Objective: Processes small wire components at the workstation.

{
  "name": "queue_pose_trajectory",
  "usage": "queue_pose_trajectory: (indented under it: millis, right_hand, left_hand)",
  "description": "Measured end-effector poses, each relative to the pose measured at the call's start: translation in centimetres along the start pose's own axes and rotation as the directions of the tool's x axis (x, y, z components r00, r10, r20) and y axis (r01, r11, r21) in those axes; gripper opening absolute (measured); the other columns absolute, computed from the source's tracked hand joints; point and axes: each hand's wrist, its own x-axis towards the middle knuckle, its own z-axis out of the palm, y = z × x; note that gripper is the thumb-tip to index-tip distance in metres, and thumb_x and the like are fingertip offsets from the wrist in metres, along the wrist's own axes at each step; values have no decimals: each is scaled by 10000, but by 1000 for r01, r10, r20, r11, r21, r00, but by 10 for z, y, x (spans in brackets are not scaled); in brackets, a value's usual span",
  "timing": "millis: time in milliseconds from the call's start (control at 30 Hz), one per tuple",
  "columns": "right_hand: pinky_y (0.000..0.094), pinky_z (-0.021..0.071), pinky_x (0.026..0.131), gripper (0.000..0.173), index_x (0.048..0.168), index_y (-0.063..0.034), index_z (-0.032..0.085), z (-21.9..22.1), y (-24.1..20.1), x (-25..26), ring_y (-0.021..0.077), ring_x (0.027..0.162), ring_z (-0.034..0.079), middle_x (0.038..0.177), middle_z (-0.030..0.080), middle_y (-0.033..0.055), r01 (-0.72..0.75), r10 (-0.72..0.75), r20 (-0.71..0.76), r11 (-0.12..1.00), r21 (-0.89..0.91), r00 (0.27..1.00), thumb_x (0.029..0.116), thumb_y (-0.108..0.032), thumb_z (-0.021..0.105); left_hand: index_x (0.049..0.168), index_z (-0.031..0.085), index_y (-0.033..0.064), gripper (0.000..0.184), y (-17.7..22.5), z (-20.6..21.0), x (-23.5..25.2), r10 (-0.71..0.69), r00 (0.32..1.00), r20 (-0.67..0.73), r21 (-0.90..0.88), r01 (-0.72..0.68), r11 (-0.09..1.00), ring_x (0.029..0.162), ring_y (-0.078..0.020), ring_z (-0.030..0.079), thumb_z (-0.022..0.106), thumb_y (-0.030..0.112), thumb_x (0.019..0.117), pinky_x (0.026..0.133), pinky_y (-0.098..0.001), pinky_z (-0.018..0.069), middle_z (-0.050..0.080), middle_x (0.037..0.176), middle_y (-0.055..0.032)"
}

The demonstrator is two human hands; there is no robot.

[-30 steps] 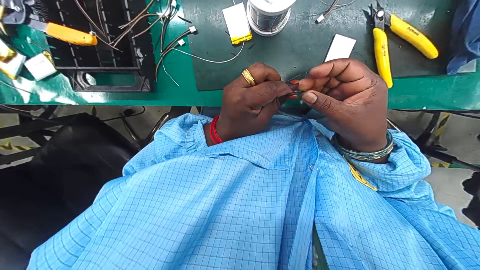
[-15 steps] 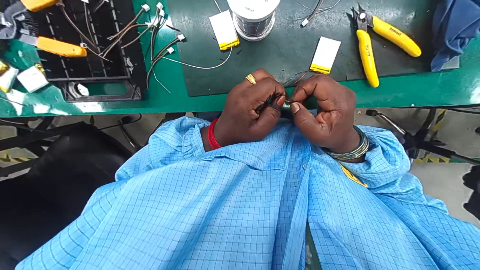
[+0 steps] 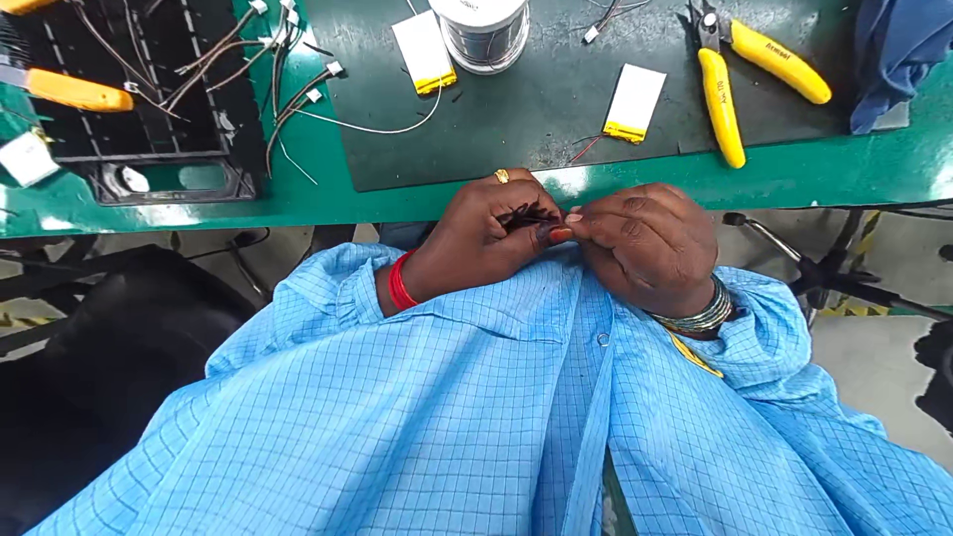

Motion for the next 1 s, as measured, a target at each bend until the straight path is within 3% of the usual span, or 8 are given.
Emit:
queue_pose_trajectory:
  millis: [167, 300, 433, 567, 767, 1000]
  right_hand:
    - [237, 540, 799, 107, 929, 15, 707, 3, 1, -1, 146, 861, 683, 888, 730, 122, -115, 125, -44, 976, 184, 991, 969, -78, 672]
    - [255, 536, 775, 129, 918, 19, 691, 5, 0, -2, 159, 837, 683, 867, 726, 134, -122, 133, -50, 976, 181, 990, 962, -93, 642]
    - [269, 538, 752, 141, 898, 14, 662, 5, 3, -2, 165, 829, 683, 842, 715, 129, -135, 149, -56, 969, 205, 987, 947, -111, 620]
    - [259, 546, 809, 212, 1015, 46, 678, 5, 3, -2, 138, 873, 678, 918, 725, 132, -177, 187, -17, 950, 256, 982, 944, -150, 641]
    - [274, 537, 737, 142, 889, 20, 669, 6, 3, 0, 177, 814, 685, 834, 713, 143, -135, 147, -50, 973, 185, 988, 932, -107, 620]
    - [278, 471, 639, 246, 860, 10, 652, 3, 5, 0, 170, 716, 618, 756, 661, 122, -129, 130, 1, 981, 146, 991, 989, -147, 513]
  left_hand:
    - [936, 676, -39, 77, -3, 6, -1, 6, 998, -59, -91, -12, 996, 766, 23, 587, 663, 37, 935, 682, -111, 506, 638, 901, -22]
    - [961, 642, -57, 176, -3, 8, 1, 55, 998, -15, 60, -54, 997, 777, 11, 532, 524, 69, 994, 676, -112, 441, 585, 884, -44]
    - [936, 604, -32, 183, -4, 11, 1, 40, 997, -66, 38, -38, 999, 688, 25, 467, 453, 48, 1003, 599, -117, 384, 544, 850, -16]
    - [912, 586, -29, 131, -3, 13, 2, 71, 989, -127, 68, -63, 996, 639, 34, 451, 485, 30, 971, 553, -104, 370, 536, 813, -13]
    - [882, 602, -39, 138, -5, 14, 4, 169, 980, -110, 206, -143, 968, 707, 9, 492, 533, 55, 957, 620, -107, 400, 553, 818, -48]
    - [899, 642, -56, 133, -3, 14, 6, 240, 969, -62, 283, -213, 935, 769, -38, 554, 571, 37, 963, 682, -133, 461, 593, 857, -90]
